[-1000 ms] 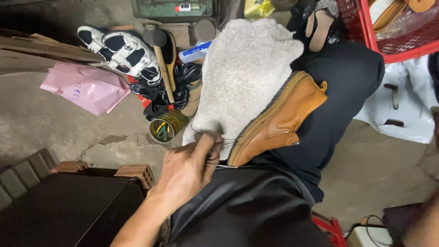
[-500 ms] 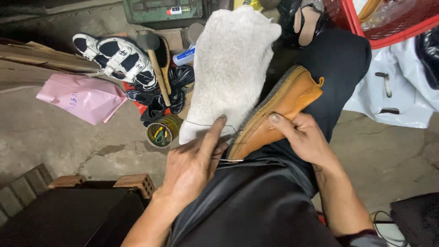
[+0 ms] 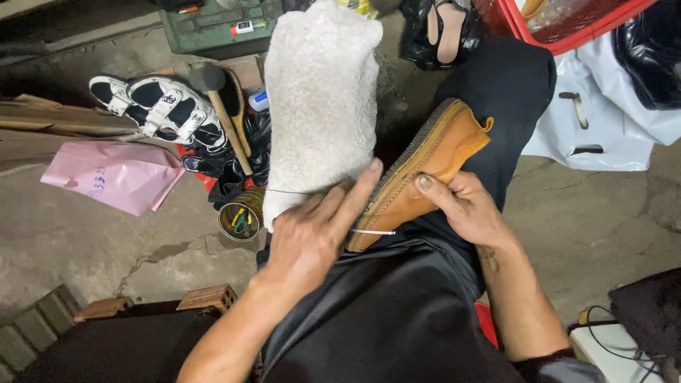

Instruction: Hand-sewing the sole of a leather shoe to repair it, including using a lighter to finish thread ends.

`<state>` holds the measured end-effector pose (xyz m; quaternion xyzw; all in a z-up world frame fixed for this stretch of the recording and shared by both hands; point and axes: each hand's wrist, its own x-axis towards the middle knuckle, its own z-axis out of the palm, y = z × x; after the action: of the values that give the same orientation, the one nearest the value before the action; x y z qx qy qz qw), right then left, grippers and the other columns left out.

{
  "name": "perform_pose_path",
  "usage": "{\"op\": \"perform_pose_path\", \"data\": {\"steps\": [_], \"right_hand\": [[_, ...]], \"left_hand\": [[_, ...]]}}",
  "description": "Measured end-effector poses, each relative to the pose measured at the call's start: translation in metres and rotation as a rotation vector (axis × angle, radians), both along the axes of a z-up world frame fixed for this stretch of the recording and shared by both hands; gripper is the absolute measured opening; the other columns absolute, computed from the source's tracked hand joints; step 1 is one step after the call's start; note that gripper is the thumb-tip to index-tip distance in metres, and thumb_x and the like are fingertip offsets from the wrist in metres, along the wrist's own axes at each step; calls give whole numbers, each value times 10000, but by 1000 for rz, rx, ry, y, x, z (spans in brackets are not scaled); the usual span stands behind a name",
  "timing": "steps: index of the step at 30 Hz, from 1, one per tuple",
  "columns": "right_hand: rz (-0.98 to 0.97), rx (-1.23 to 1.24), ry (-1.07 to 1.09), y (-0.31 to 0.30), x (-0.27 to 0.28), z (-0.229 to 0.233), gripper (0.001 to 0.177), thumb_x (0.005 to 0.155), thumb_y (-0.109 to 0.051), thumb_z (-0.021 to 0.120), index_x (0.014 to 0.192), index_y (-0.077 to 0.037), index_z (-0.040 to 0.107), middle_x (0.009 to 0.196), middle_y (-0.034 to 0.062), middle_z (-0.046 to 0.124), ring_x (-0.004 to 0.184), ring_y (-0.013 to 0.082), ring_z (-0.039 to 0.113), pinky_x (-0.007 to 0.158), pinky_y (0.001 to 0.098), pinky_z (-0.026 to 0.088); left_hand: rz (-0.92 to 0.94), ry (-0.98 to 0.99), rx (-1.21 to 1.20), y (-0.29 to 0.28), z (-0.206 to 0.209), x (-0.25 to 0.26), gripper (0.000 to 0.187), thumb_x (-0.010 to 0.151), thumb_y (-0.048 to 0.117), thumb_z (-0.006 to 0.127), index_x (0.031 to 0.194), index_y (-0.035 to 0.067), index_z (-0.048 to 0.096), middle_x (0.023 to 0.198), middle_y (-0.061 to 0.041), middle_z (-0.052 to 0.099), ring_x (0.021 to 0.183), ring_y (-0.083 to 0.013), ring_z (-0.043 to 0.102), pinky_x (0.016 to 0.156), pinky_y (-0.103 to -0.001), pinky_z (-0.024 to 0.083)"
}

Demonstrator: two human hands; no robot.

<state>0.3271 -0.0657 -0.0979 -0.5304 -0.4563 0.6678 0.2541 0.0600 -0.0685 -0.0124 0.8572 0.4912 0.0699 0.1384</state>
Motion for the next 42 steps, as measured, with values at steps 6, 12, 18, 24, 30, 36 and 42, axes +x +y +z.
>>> {"op": "perform_pose_path", "data": {"steps": [6, 12, 18, 24, 30, 36, 42], "right_hand": [[127, -64, -39, 21, -13, 8, 344, 1027, -296, 551, 1051, -38, 777, 1073, 5, 779, 1034, 121, 720, 932, 268, 571], [293, -20, -78, 44, -17, 19, 363, 1036, -327, 510, 1101, -69, 758, 1082, -8, 772, 1033, 114, 711, 917, 270, 535], [255, 18, -80, 47, -11, 34, 275, 1041, -218, 536, 1206, -53, 682, 1093, 10, 720, 1006, 95, 651, 887, 251, 515], [209, 57, -91, 39, -3, 22, 310, 1040, -188, 549, 1281, -27, 660, 1081, 12, 695, 974, 86, 640, 860, 227, 527], [153, 43, -83, 36, -8, 17, 372, 1032, -206, 539, 1351, -31, 620, 1319, 51, 688, 1213, 135, 638, 1062, 283, 511], [115, 21, -109, 31, -6, 17, 368, 1032, -217, 546, 1341, -35, 630, 1277, 29, 705, 1170, 111, 646, 1030, 270, 525], [131, -33, -148, 34, -5, 19, 391, 1024, -264, 537, 1335, -55, 651, 1254, 7, 716, 1164, 106, 652, 1038, 266, 517]], "left_hand": [[336, -773, -697, 7, 3, -22, 795, 947, -30, 695, 1598, 166, 282, 1176, -93, 748, 1129, -184, 763, 1041, -293, 593], [374, -1025, -832, 9, -4, -43, 710, 962, -8, 689, 1568, 33, 322, 1079, -61, 772, 1118, -193, 735, 1186, -419, 494], [332, -1077, -873, 15, -7, -66, 555, 971, 5, 675, 1477, 6, 446, 1061, -79, 722, 1086, -206, 739, 1041, -350, 608], [268, -414, -552, 18, 7, -69, 362, 967, 183, 659, 1329, 163, 672, 1419, -123, 642, 1270, -313, 664, 1036, -484, 562], [76, -454, -264, 28, -4, -46, 441, 952, -7, 747, 1354, 119, 617, 1265, -68, 654, 832, -165, 759, 679, -259, 733], [18, -496, -576, 26, 17, -38, 189, 839, -24, 530, 962, 110, 583, 798, -56, 660, 555, -181, 596, 503, -343, 553], [131, -229, -243, 8, 4, -36, 276, 1037, 190, 585, 780, 122, 658, 827, -42, 721, 529, -171, 621, 400, -319, 515]]}}
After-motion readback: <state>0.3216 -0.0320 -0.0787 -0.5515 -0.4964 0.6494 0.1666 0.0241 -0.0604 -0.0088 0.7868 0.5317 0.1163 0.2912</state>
